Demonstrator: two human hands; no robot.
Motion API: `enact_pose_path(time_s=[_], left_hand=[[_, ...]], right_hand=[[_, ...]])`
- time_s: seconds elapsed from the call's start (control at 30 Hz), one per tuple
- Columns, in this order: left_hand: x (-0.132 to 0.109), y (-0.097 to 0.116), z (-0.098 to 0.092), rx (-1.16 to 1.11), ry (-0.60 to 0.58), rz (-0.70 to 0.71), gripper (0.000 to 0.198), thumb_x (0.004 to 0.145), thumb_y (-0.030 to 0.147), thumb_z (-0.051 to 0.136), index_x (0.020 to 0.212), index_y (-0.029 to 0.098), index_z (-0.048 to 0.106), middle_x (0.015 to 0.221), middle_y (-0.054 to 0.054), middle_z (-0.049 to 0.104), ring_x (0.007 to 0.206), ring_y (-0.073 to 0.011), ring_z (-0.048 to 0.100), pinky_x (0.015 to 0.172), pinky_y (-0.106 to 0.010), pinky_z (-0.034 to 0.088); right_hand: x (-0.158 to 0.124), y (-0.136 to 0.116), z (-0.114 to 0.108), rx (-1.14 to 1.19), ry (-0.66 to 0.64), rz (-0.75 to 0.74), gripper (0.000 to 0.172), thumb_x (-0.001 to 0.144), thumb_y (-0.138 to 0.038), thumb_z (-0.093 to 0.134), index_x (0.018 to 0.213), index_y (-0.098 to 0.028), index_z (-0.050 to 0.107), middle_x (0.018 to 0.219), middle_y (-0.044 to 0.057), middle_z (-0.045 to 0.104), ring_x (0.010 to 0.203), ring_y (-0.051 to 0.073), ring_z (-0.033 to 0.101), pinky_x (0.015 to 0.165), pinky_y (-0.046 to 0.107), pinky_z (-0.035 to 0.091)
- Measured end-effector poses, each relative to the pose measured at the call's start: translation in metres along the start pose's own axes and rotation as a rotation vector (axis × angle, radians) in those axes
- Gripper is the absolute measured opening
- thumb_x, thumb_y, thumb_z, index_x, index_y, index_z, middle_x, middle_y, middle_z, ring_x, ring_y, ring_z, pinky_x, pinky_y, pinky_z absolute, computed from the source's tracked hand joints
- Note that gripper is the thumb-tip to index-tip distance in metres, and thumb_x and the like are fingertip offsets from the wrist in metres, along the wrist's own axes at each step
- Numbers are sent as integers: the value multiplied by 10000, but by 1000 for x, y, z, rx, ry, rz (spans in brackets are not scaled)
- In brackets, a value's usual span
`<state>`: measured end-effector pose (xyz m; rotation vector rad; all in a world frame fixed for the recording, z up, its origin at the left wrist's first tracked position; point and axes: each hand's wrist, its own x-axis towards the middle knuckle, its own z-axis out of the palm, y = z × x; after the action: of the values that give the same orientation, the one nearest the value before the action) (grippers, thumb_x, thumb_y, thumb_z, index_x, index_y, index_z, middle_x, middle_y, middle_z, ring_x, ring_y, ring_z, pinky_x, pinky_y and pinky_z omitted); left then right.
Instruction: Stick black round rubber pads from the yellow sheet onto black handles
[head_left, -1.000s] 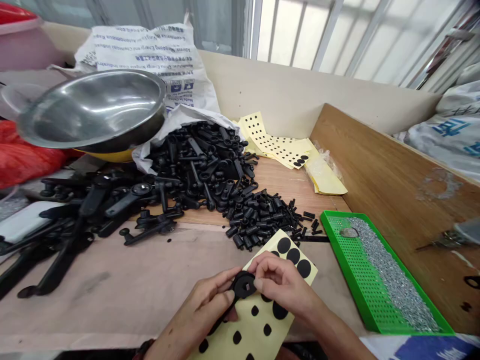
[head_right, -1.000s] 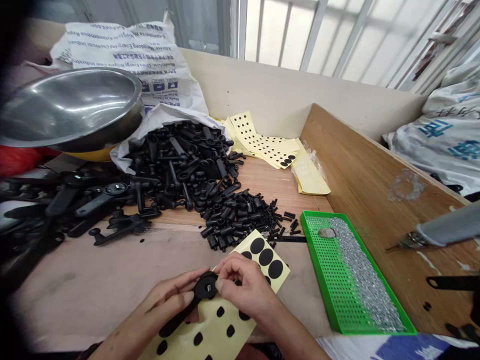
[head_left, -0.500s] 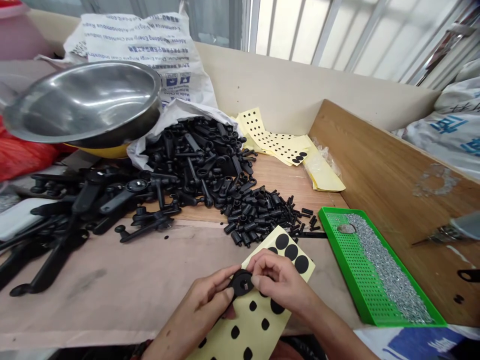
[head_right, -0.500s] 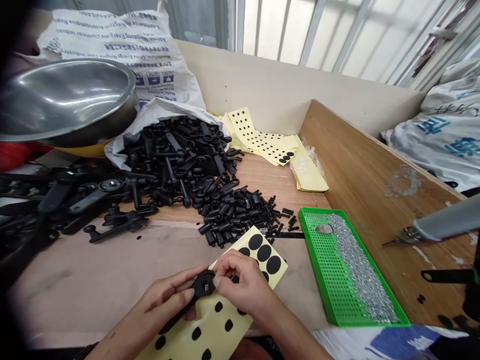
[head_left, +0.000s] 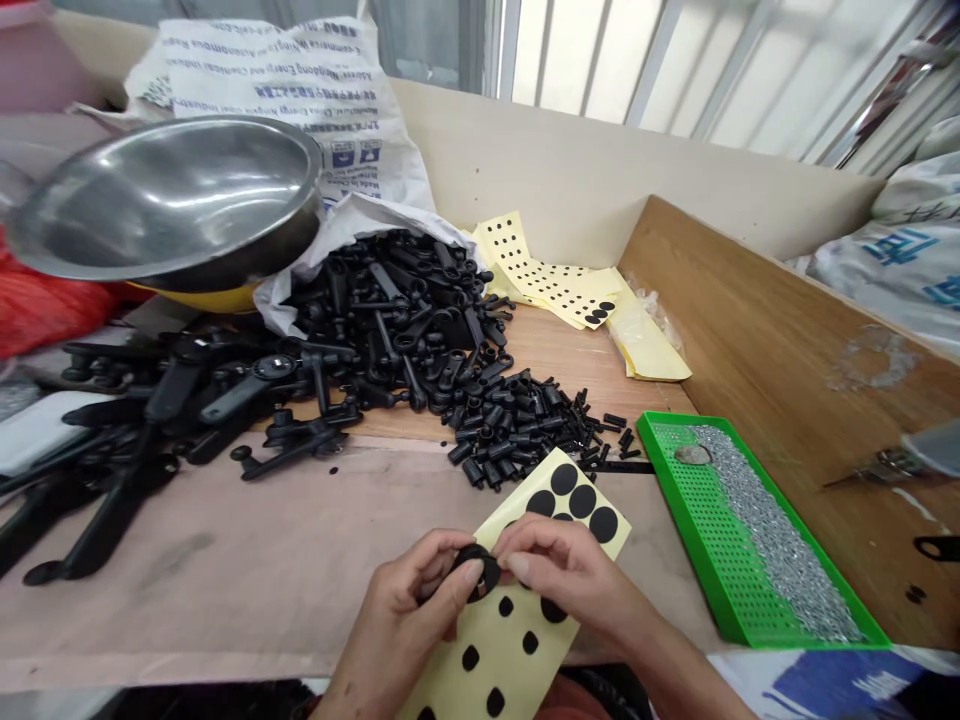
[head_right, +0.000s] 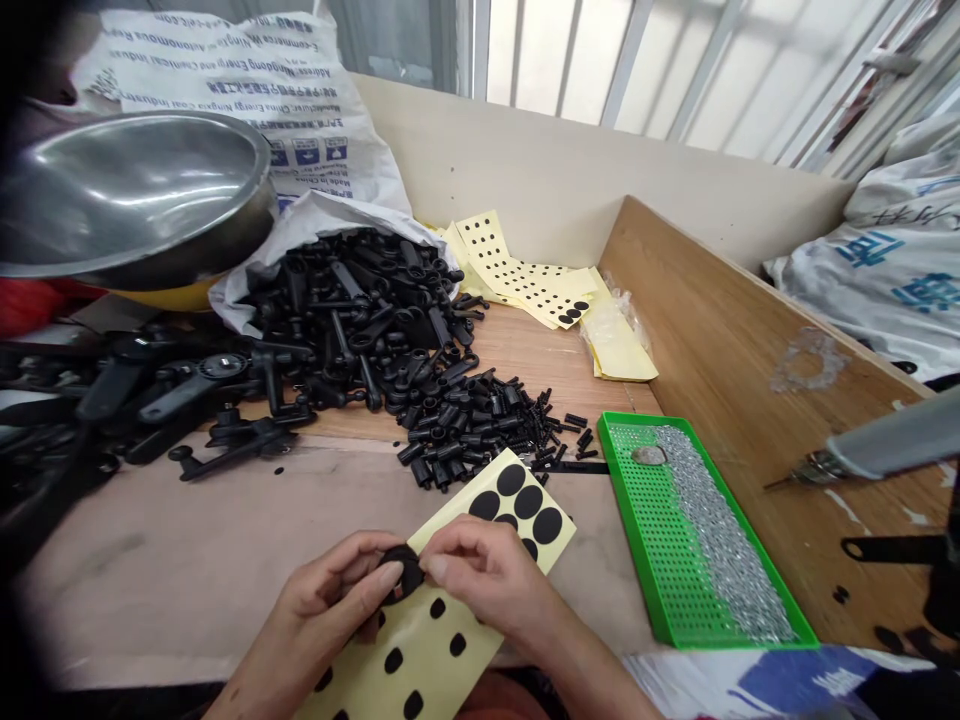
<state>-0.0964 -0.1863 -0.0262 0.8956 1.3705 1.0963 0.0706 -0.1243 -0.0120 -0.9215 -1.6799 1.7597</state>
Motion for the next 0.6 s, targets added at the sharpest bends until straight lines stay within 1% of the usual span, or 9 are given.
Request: enact_pose_path(time_s=[0.07,0.13,0.23,0.33,0.4,0.5,0.53,0.57,0.6], left_hand=[[-3,4,2,-27,39,-5,267,715,424,670,831,184,651,579,35,577,488,-85,442,428,-151,373],[-4,6,2,-35,57,3,274,703,426,677,820,179,661,563,38,575,479,-81,439,426,-149,377],[-5,9,-1,-62,81,-7,291,692,433,686,823,174,660,569,44,579,467,-70,436,424,-144,375],[-6,9,-4,-93,88,-41,333,691,464,689,840,168,653,591,42,590,450,-59,435,420,-144,365],[-8,8,-3,-115,81,-45,373,680,498,697,843,165,645,583,42,577,448,-62,429,415,-150,364],[-14,-2,-2,-168,36,-42,427,668,556,692,855,176,631,566,51,535,453,-67,406,413,-161,362],[-16,-7,-6,-177,15,-38,440,673,578,676,860,183,630,572,47,535,459,-71,411,421,-166,365],[-18,-14,-13,-166,3,-20,451,682,605,651,858,191,633,576,39,543,477,-80,435,446,-174,377],[-20,-22,-25,-101,-1,-4,447,691,619,629,845,199,645,592,21,574,493,-95,469,462,-189,395]], right_hand=[[-2,7,1,228,-18,98,233,798,-345,592,821,-127,672,812,66,625,734,150,569,659,256,430],[-3,14,4,354,15,139,276,805,-377,613,852,-114,682,774,68,643,690,137,576,642,247,432],[-2,18,10,447,93,128,270,803,-380,637,851,-116,661,765,73,668,648,131,601,641,251,453],[2,14,12,471,153,121,286,807,-416,626,942,-163,607,840,65,682,672,140,622,673,269,477],[4,12,15,302,109,72,301,851,-443,558,1015,-192,585,850,54,673,705,151,616,697,277,480],[4,14,28,-169,-5,-71,285,903,-416,470,1082,-235,597,901,58,671,796,195,614,751,297,473],[5,15,33,-299,-24,-117,269,907,-397,459,1080,-256,609,930,60,679,823,210,621,766,302,473],[5,15,39,-381,3,-132,258,914,-381,444,1089,-287,610,940,53,690,815,215,631,763,299,479],[7,14,43,-434,29,-130,244,913,-367,448,1087,-313,610,926,43,703,792,214,643,725,284,494]])
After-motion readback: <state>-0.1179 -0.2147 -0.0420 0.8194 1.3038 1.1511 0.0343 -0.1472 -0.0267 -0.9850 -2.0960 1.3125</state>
